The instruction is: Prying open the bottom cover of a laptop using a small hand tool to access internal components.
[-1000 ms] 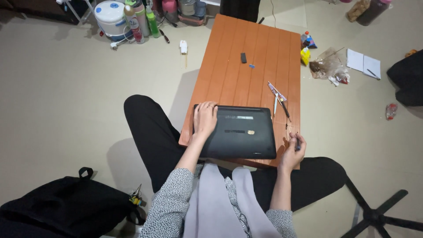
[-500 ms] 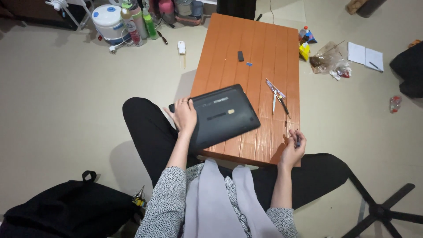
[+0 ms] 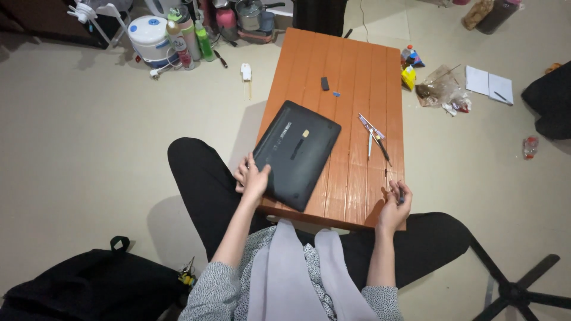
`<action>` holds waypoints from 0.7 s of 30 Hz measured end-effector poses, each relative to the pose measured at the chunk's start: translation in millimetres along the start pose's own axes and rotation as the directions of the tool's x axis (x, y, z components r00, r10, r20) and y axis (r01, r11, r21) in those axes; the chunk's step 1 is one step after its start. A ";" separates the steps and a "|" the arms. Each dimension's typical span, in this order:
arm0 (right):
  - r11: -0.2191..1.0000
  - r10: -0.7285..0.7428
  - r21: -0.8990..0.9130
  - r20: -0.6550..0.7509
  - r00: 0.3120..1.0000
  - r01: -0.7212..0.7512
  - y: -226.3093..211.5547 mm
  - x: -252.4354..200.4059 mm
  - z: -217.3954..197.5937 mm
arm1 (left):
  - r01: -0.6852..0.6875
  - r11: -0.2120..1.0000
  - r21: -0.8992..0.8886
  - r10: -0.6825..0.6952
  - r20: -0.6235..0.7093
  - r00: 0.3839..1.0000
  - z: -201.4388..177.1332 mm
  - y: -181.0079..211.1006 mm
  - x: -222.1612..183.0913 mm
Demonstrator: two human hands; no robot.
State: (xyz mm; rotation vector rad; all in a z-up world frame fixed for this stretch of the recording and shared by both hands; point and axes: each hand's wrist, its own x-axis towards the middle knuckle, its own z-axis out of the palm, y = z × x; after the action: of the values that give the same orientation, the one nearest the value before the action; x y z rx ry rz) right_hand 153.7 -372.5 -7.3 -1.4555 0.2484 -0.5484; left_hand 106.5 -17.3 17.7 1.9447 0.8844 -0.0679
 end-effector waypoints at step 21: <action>0.974 -0.177 -0.114 0.166 0.970 0.197 8.8 -33.8 29.1 | -0.605 0.731 0.316 0.655 -0.076 0.752 19.0 -45.4 -60.9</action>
State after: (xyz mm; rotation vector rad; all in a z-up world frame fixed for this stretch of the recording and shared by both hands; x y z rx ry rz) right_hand 140.6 -330.3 -18.1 -1.6504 0.0238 -0.5765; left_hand 40.0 -53.5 -2.5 2.4543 0.2758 0.4248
